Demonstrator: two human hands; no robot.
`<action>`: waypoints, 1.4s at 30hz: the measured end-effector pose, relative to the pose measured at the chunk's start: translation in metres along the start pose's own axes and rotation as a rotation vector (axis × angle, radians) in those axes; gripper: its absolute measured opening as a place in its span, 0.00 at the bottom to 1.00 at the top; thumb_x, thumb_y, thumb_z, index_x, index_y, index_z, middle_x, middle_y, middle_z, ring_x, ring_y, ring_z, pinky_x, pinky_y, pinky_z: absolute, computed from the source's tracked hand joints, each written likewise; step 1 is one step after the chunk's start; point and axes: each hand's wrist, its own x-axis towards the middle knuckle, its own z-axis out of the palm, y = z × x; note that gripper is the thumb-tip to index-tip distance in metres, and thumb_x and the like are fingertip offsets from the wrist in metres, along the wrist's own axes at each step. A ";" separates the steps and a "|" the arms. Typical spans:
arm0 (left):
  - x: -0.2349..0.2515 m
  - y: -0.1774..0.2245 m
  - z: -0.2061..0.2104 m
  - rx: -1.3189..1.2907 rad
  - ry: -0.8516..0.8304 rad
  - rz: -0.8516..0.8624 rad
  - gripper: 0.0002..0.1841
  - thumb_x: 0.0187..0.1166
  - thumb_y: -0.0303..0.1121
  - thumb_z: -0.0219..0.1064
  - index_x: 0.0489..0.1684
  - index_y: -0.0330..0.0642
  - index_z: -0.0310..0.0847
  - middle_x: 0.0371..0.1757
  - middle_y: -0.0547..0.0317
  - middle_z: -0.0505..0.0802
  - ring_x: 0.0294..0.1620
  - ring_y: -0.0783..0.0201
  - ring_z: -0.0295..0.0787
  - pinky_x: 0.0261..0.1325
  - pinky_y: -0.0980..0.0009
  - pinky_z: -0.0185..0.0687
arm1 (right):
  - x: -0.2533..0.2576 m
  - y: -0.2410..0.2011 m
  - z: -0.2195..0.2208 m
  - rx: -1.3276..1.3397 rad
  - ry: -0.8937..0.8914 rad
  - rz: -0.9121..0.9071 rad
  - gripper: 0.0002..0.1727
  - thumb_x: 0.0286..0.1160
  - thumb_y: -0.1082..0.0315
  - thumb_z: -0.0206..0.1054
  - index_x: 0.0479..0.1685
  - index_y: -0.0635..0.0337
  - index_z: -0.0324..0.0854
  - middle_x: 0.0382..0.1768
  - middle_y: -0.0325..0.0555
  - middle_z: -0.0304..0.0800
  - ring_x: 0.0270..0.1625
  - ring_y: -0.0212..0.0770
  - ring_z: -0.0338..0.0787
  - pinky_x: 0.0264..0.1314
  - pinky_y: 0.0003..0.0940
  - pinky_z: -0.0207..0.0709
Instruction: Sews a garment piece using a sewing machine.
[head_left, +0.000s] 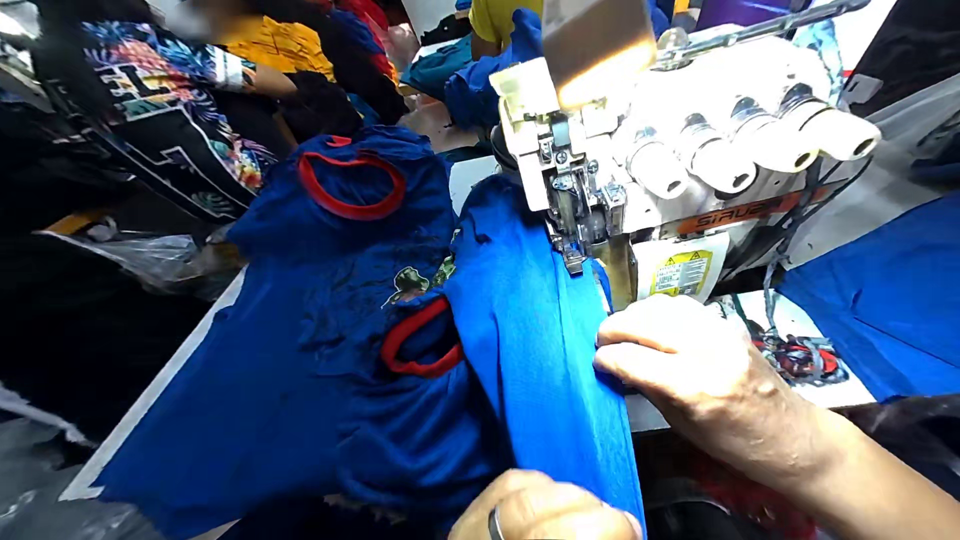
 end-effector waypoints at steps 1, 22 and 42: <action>0.004 -0.003 0.001 0.026 0.011 -0.013 0.06 0.88 0.30 0.59 0.39 0.42 0.77 0.44 0.54 0.90 0.52 0.65 0.86 0.61 0.76 0.75 | 0.001 0.003 0.001 0.017 0.014 0.013 0.09 0.75 0.72 0.65 0.32 0.52 0.90 0.39 0.40 0.91 0.46 0.38 0.89 0.43 0.29 0.78; 0.024 -0.037 0.023 -0.160 0.396 -0.325 0.07 0.79 0.40 0.71 0.36 0.52 0.92 0.40 0.77 0.93 0.45 0.83 0.88 0.50 0.87 0.84 | 0.013 -0.014 -0.005 0.382 0.070 0.021 0.07 0.80 0.70 0.67 0.43 0.61 0.91 0.36 0.39 0.92 0.44 0.25 0.89 0.47 0.16 0.81; 0.025 -0.064 0.004 0.349 0.038 0.039 0.11 0.88 0.31 0.58 0.41 0.53 0.88 0.50 0.68 0.95 0.68 0.71 0.85 0.87 0.55 0.59 | -0.029 -0.019 -0.020 0.138 0.106 0.117 0.09 0.86 0.66 0.62 0.39 0.54 0.86 0.39 0.40 0.89 0.49 0.27 0.87 0.53 0.14 0.78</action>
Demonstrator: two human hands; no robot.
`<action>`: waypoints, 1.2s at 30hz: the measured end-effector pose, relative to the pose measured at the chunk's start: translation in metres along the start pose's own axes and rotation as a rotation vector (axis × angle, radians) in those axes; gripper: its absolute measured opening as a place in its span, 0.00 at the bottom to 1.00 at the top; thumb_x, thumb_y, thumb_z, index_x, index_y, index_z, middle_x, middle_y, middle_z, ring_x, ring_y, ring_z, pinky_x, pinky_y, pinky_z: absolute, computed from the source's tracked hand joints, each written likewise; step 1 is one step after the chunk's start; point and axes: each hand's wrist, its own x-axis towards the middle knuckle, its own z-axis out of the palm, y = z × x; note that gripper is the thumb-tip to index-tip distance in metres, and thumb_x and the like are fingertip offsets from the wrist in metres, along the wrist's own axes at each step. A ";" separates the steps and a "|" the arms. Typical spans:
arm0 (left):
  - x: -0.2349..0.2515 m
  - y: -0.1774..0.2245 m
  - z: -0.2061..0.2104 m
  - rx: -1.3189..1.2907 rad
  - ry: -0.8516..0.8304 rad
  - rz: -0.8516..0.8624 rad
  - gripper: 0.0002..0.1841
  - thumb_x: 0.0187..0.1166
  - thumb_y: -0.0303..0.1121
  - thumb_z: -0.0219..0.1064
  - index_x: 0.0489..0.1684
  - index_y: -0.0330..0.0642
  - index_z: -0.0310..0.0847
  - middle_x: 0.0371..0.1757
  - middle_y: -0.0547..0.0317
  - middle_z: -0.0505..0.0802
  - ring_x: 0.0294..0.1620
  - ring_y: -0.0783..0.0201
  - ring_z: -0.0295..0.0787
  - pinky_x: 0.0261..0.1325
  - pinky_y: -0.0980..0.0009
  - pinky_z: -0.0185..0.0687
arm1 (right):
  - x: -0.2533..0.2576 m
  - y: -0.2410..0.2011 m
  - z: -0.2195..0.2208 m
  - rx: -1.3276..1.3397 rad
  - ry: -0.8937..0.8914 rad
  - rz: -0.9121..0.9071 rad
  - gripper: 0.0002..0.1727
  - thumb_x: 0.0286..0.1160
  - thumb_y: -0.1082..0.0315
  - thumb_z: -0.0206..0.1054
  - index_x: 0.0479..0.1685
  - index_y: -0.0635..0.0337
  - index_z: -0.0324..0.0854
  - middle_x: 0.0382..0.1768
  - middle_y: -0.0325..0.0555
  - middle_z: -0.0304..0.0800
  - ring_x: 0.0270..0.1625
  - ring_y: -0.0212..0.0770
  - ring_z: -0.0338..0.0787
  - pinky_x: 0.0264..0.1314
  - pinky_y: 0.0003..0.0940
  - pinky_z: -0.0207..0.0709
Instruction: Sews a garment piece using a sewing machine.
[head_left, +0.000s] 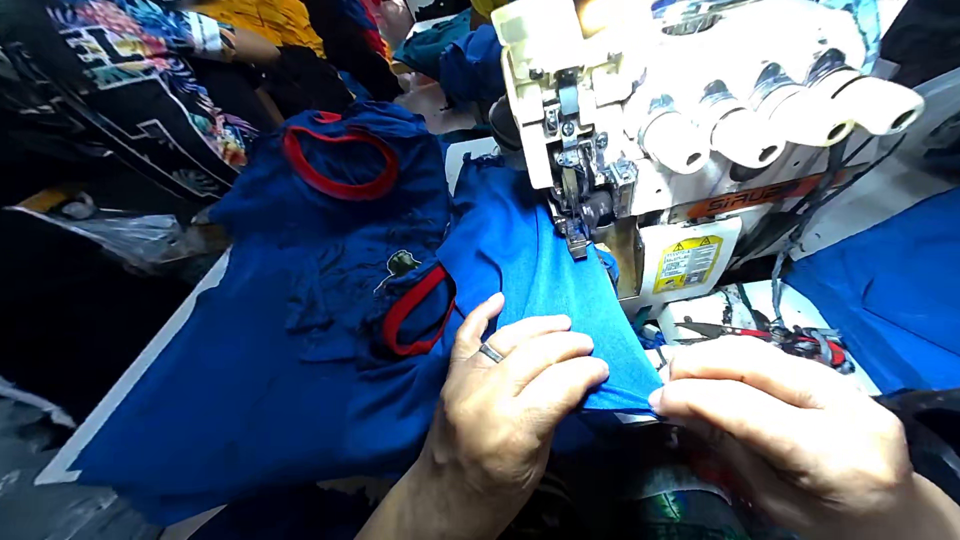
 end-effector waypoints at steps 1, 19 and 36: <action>0.001 -0.003 -0.001 0.004 -0.016 0.003 0.11 0.88 0.32 0.58 0.41 0.53 0.88 0.50 0.68 0.95 0.69 0.70 0.86 0.87 0.55 0.59 | 0.001 0.001 0.003 -0.006 -0.009 0.009 0.09 0.86 0.66 0.62 0.38 0.54 0.86 0.38 0.40 0.89 0.49 0.27 0.87 0.53 0.14 0.78; 0.064 -0.075 -0.004 0.031 -0.244 -0.304 0.22 0.82 0.18 0.51 0.60 0.43 0.92 0.68 0.46 0.91 0.77 0.49 0.83 0.81 0.54 0.72 | 0.049 0.023 0.034 -0.317 -0.094 0.224 0.15 0.84 0.59 0.62 0.46 0.56 0.93 0.30 0.42 0.83 0.33 0.36 0.85 0.32 0.27 0.74; -0.003 0.018 -0.028 0.194 -0.155 -0.321 0.17 0.70 0.28 0.59 0.46 0.49 0.96 0.39 0.64 0.92 0.36 0.71 0.90 0.34 0.73 0.86 | 0.042 0.009 0.034 -0.125 -0.304 0.062 0.17 0.79 0.68 0.61 0.62 0.52 0.88 0.36 0.41 0.90 0.34 0.37 0.90 0.31 0.32 0.82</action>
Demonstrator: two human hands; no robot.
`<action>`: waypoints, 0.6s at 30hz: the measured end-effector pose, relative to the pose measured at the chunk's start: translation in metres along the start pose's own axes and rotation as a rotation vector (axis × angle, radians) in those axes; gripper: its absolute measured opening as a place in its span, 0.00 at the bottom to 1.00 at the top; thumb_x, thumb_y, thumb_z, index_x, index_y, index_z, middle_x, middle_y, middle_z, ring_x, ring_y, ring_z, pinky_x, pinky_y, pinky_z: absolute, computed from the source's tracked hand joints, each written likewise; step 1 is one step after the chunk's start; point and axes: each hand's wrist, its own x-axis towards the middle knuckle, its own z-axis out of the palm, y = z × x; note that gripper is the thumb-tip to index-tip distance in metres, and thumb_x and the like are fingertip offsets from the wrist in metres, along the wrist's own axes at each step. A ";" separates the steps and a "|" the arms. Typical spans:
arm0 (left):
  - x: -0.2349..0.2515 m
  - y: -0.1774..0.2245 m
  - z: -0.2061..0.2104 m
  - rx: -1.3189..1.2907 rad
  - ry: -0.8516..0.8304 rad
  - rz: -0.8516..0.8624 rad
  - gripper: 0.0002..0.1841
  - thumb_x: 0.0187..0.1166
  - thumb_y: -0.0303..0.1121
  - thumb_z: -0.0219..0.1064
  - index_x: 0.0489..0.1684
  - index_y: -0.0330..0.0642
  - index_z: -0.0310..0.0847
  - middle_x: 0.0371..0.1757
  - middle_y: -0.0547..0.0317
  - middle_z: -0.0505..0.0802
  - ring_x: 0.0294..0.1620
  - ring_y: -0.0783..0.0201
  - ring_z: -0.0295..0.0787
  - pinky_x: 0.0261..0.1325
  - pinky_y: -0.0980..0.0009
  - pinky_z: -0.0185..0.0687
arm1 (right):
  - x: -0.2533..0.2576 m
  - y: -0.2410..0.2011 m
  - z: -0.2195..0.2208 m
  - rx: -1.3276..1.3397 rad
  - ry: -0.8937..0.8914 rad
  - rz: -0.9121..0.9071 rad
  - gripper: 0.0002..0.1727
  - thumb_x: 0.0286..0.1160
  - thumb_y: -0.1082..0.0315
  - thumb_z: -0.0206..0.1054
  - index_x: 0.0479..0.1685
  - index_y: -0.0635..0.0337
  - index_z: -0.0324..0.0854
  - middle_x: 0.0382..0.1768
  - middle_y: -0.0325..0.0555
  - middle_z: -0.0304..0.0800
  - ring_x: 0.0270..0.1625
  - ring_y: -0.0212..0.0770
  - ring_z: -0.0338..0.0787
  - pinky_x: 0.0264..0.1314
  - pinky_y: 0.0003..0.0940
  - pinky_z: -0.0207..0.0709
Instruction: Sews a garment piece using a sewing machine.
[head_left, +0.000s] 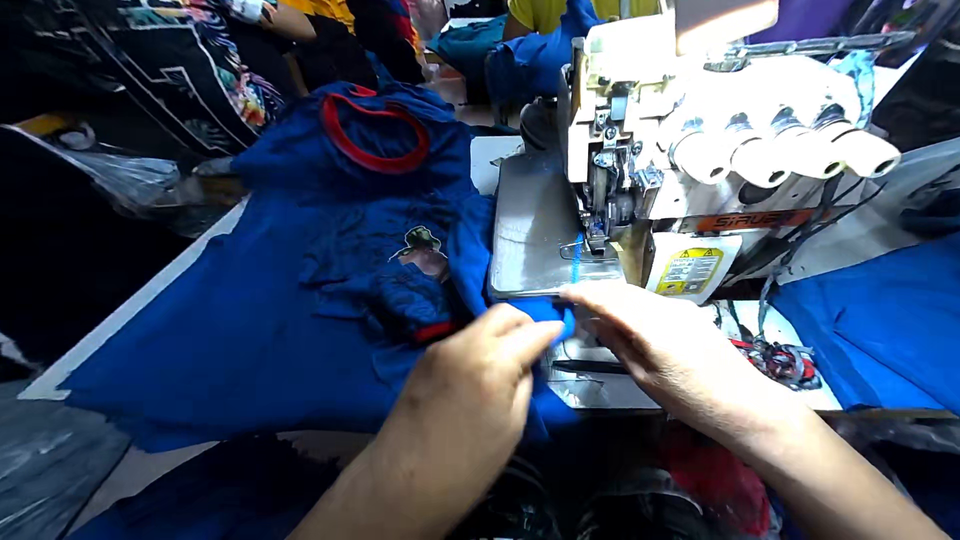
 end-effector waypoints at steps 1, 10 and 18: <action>-0.002 0.005 0.005 -0.034 -0.009 0.008 0.17 0.70 0.28 0.59 0.45 0.51 0.96 0.38 0.66 0.91 0.36 0.74 0.88 0.33 0.76 0.84 | -0.002 0.004 -0.001 -0.026 0.009 -0.020 0.14 0.80 0.68 0.60 0.56 0.52 0.90 0.35 0.40 0.89 0.34 0.36 0.90 0.31 0.30 0.82; 0.013 0.020 0.037 -0.208 0.055 0.064 0.18 0.72 0.25 0.61 0.55 0.44 0.94 0.32 0.67 0.87 0.32 0.76 0.82 0.34 0.85 0.77 | -0.013 0.029 -0.028 -0.229 0.102 0.054 0.11 0.79 0.66 0.61 0.37 0.58 0.89 0.28 0.43 0.85 0.31 0.36 0.86 0.30 0.27 0.75; 0.009 0.030 0.021 -0.526 0.208 -0.074 0.17 0.78 0.28 0.60 0.59 0.40 0.91 0.40 0.69 0.85 0.39 0.85 0.79 0.41 0.93 0.75 | -0.042 -0.012 -0.008 0.388 0.169 0.325 0.17 0.82 0.51 0.64 0.49 0.56 0.86 0.40 0.32 0.91 0.42 0.18 0.88 0.44 0.16 0.84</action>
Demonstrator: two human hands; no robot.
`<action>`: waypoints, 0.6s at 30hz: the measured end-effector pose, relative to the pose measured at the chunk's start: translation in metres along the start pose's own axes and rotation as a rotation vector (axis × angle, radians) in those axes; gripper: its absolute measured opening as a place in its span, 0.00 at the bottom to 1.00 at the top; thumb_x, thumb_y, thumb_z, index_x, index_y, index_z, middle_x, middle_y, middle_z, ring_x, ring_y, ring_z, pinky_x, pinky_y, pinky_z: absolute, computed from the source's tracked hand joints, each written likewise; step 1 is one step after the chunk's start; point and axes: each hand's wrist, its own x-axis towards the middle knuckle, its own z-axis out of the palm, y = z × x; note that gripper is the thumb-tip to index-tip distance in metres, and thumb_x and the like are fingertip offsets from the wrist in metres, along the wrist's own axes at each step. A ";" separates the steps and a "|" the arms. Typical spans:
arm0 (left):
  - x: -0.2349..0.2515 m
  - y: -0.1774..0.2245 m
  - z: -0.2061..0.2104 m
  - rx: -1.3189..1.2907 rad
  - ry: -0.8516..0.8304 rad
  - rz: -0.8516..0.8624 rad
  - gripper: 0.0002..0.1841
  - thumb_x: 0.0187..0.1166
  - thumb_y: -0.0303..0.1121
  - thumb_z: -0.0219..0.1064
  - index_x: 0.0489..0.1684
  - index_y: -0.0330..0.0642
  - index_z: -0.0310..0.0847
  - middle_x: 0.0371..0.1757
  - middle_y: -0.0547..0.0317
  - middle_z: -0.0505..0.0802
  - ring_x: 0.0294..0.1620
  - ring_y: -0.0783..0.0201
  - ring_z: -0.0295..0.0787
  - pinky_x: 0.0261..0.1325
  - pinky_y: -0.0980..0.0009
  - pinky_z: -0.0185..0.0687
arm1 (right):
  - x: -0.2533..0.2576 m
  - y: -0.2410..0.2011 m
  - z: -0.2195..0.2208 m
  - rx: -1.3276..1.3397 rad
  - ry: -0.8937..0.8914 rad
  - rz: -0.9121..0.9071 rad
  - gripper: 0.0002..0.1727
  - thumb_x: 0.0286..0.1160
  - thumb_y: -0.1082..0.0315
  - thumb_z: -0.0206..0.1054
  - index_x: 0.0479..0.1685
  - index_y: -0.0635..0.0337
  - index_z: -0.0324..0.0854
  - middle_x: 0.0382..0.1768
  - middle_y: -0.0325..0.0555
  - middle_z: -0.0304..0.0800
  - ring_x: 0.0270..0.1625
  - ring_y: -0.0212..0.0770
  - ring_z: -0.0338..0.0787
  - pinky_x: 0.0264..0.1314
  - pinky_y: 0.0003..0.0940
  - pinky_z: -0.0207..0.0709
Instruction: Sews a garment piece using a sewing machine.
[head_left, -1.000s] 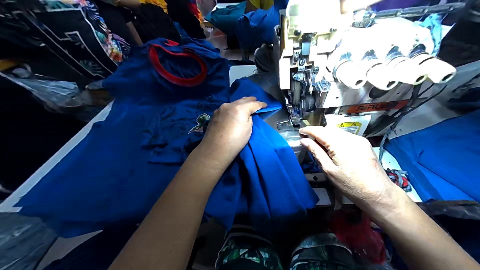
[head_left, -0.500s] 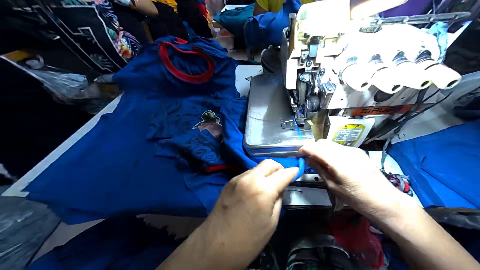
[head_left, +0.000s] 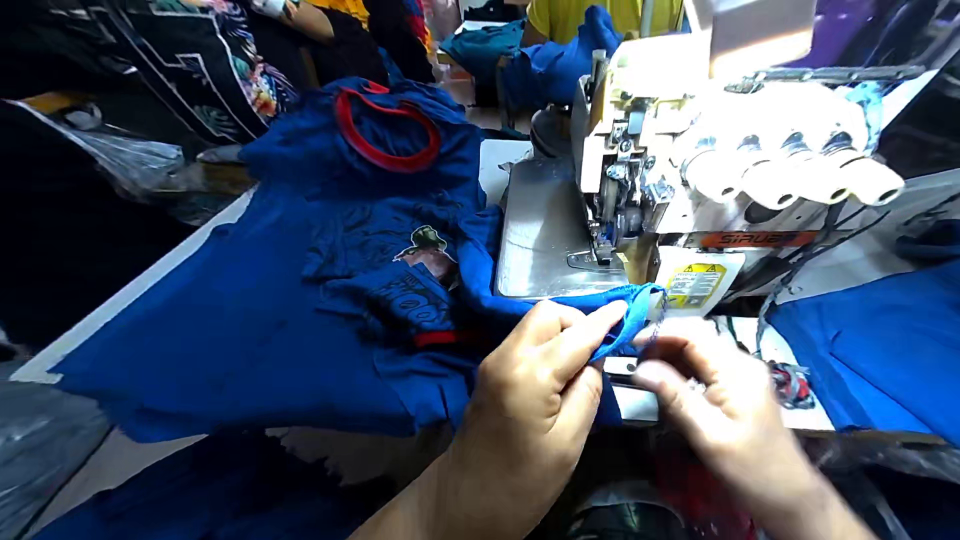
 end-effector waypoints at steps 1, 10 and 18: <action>-0.001 0.002 -0.002 -0.030 0.021 0.019 0.16 0.79 0.29 0.61 0.58 0.39 0.91 0.40 0.68 0.85 0.40 0.85 0.80 0.42 0.92 0.76 | -0.009 -0.004 0.010 0.081 -0.050 -0.005 0.25 0.81 0.45 0.64 0.53 0.59 0.87 0.46 0.37 0.93 0.50 0.22 0.90 0.52 0.20 0.85; 0.000 0.030 -0.036 0.011 -0.075 0.154 0.20 0.88 0.45 0.61 0.60 0.37 0.88 0.46 0.52 0.90 0.51 0.78 0.83 0.58 0.86 0.75 | -0.028 -0.059 -0.002 0.580 -0.285 0.214 0.13 0.77 0.78 0.58 0.52 0.78 0.83 0.42 0.46 0.92 0.48 0.21 0.88 0.56 0.23 0.81; -0.008 0.013 -0.032 0.372 -0.315 0.383 0.12 0.76 0.34 0.68 0.50 0.46 0.94 0.28 0.50 0.86 0.27 0.55 0.84 0.30 0.66 0.79 | -0.063 -0.063 -0.119 0.560 -0.069 -0.008 0.12 0.84 0.58 0.64 0.59 0.38 0.89 0.54 0.09 0.91 0.58 0.05 0.82 0.63 0.09 0.75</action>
